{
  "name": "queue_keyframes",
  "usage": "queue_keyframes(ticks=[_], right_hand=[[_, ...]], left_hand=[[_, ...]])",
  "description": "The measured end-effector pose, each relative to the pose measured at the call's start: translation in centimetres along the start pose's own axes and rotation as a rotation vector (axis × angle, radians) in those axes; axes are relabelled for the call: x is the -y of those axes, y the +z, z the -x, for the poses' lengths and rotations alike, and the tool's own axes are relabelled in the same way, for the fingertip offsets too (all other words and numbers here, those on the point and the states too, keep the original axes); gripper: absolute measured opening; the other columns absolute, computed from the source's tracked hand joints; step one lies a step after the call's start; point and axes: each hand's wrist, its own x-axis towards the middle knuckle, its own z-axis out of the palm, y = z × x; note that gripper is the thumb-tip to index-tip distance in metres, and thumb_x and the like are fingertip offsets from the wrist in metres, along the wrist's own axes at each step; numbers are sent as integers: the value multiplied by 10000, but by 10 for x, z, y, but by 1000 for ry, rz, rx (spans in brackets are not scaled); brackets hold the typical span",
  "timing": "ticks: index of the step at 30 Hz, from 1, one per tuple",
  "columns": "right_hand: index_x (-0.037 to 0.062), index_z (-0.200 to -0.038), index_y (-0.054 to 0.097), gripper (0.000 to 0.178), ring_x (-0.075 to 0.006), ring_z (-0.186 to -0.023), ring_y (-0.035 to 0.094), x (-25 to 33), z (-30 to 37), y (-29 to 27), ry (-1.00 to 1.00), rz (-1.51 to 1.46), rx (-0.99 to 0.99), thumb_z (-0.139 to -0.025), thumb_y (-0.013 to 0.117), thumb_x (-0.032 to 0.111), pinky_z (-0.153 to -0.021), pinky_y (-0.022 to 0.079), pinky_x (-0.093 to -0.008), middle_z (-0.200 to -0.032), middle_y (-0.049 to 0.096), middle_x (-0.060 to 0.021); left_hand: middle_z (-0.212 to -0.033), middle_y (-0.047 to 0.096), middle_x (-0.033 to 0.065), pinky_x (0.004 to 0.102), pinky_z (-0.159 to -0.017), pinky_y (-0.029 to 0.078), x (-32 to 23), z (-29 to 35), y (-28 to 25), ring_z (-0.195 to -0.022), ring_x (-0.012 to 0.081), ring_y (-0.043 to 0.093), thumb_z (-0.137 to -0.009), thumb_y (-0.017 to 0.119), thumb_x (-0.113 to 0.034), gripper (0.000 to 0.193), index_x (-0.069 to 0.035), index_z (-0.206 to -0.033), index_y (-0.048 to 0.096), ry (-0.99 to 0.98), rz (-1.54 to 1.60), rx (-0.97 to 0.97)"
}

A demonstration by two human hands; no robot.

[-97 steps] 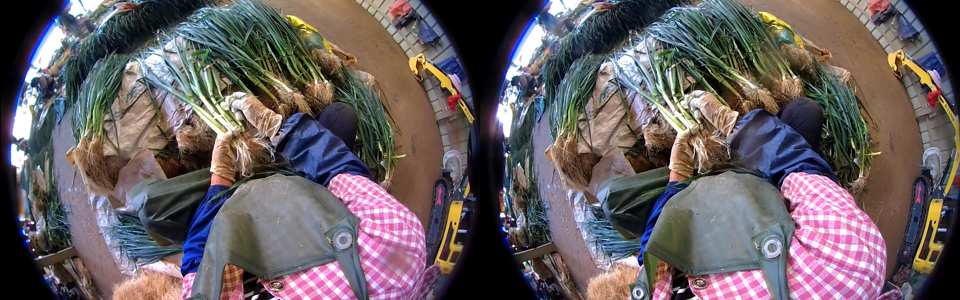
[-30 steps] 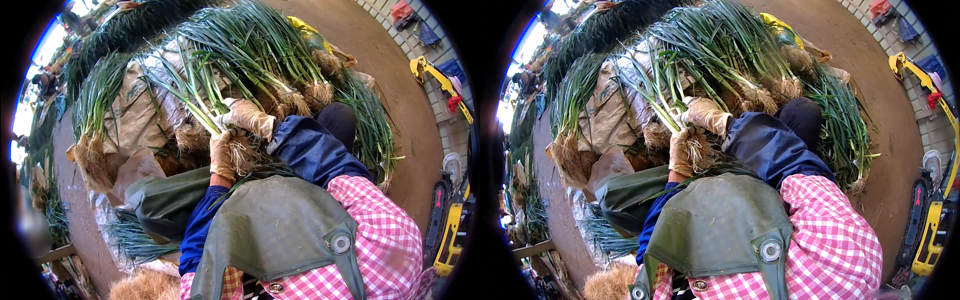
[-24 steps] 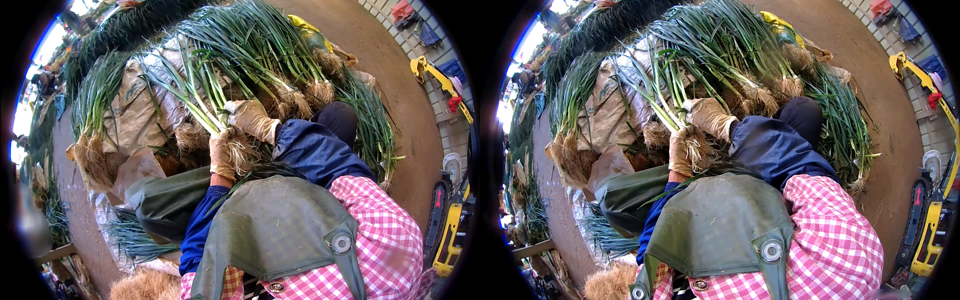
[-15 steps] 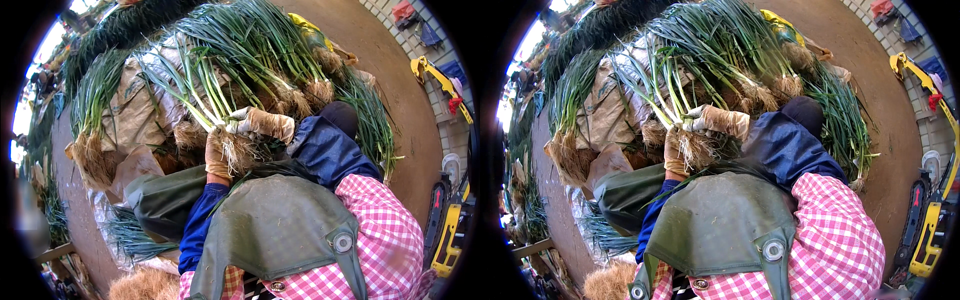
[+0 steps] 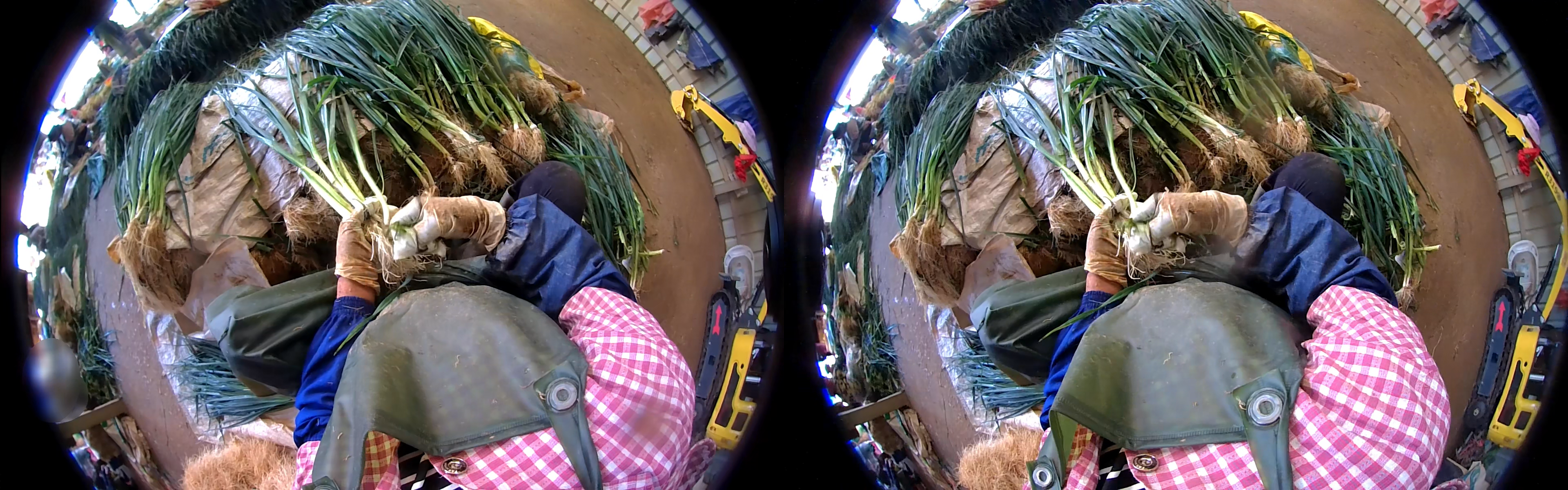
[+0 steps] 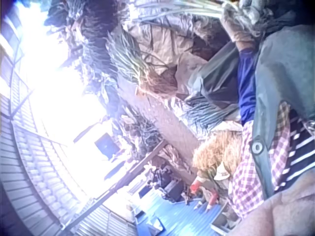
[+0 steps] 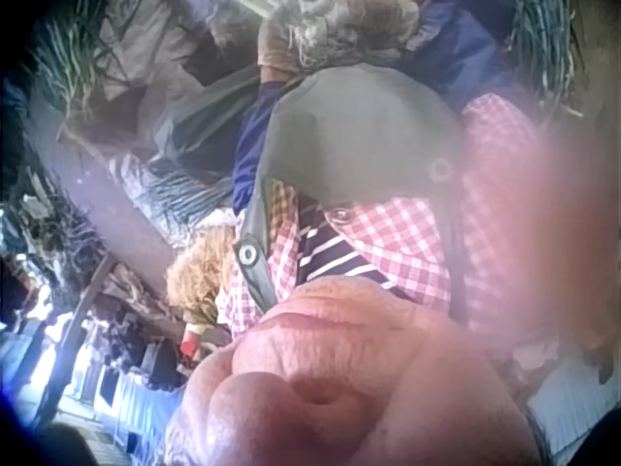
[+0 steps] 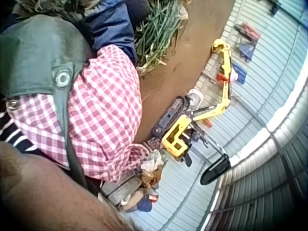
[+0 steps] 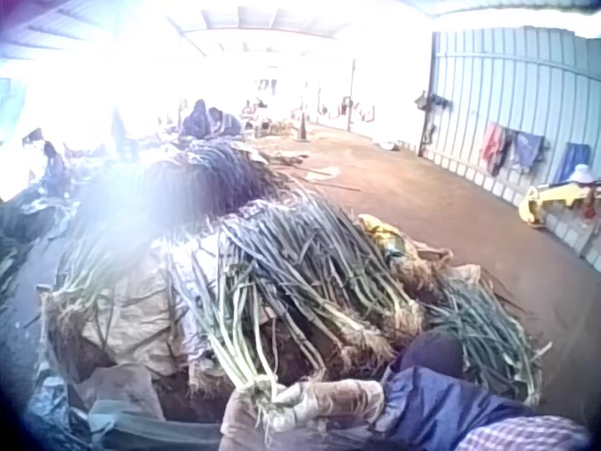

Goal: The person sorts green onions by hand, picking up bunches from a pile, removing damaged leaves, and placing them into sorted stacks.

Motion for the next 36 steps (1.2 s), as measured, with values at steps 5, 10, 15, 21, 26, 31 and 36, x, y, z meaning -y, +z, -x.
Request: queue_keyframes(ticks=[5, 10, 15, 21, 26, 31, 36], right_hand=[[46, -948, 613, 331, -122, -533, 580, -43, -37, -57, 54, -186, -509, -900, 601, 373, -458, 455, -217, -773, 642, -39], [29, -1061, 635, 347, -146, -884, 587, -77, -101, -55, -36, -537, -344, -890, 622, 331, -827, 439, -280, -958, 672, -67], [-17, -976, 619, 237, -154, -704, 624, -62, -94, -54, -274, -489, -494, -904, 587, 206, -654, 514, -263, -847, 670, -105], [13, -905, 538, 248, -76, -418, 451, -2, 14, -49, -148, -552, -344, -956, 499, 253, -410, 426, -209, -574, 500, 0], [58, -978, 558, 234, -33, -552, 485, 49, 143, -54, -258, -145, -580, -973, 448, 264, -424, 429, -178, -730, 513, 30], [75, -1074, 597, 272, -53, -425, 419, 20, 307, -74, 13, 92, -1260, -918, 551, 293, -404, 365, -204, -762, 530, 16], [31, -951, 612, 235, -305, -900, 629, -137, 463, -166, 1463, 990, -1285, -896, 556, 253, -740, 476, -436, -960, 662, -140]], left_hand=[[-849, 646, 148, 373, -621, 555, 0, -1, -4, -682, 261, 638, -876, 547, -141, 202, 26, -978, 597, 78, -78, -68], [-793, 638, 128, 355, -578, 549, 5, -16, -23, -629, 246, 628, -865, 560, -103, 177, 44, -957, 597, 141, -170, -88], [-828, 646, 138, 360, -619, 554, 5, -18, -21, -696, 246, 638, -881, 536, -115, 202, 41, -992, 603, 149, -121, -61], [-1012, 639, 233, 453, -874, 509, 3, -8, 2, -895, 358, 626, -914, 477, -143, 248, 49, -1047, 561, 81, 66, -35], [-782, 595, 112, 393, -705, 500, -12, -18, -12, -703, 256, 571, -886, 513, -87, 241, 53, -1073, 571, 126, 102, 75], [-752, 567, 25, 324, -726, 502, -31, 37, 33, -658, 147, 547, -900, 570, -165, 303, 21, -1138, 550, 191, 203, 269], [-723, 482, 0, 263, -732, 418, -45, 70, 62, -623, 117, 445, -899, 587, -147, 368, 22, -1207, 475, 252, 259, 540]])
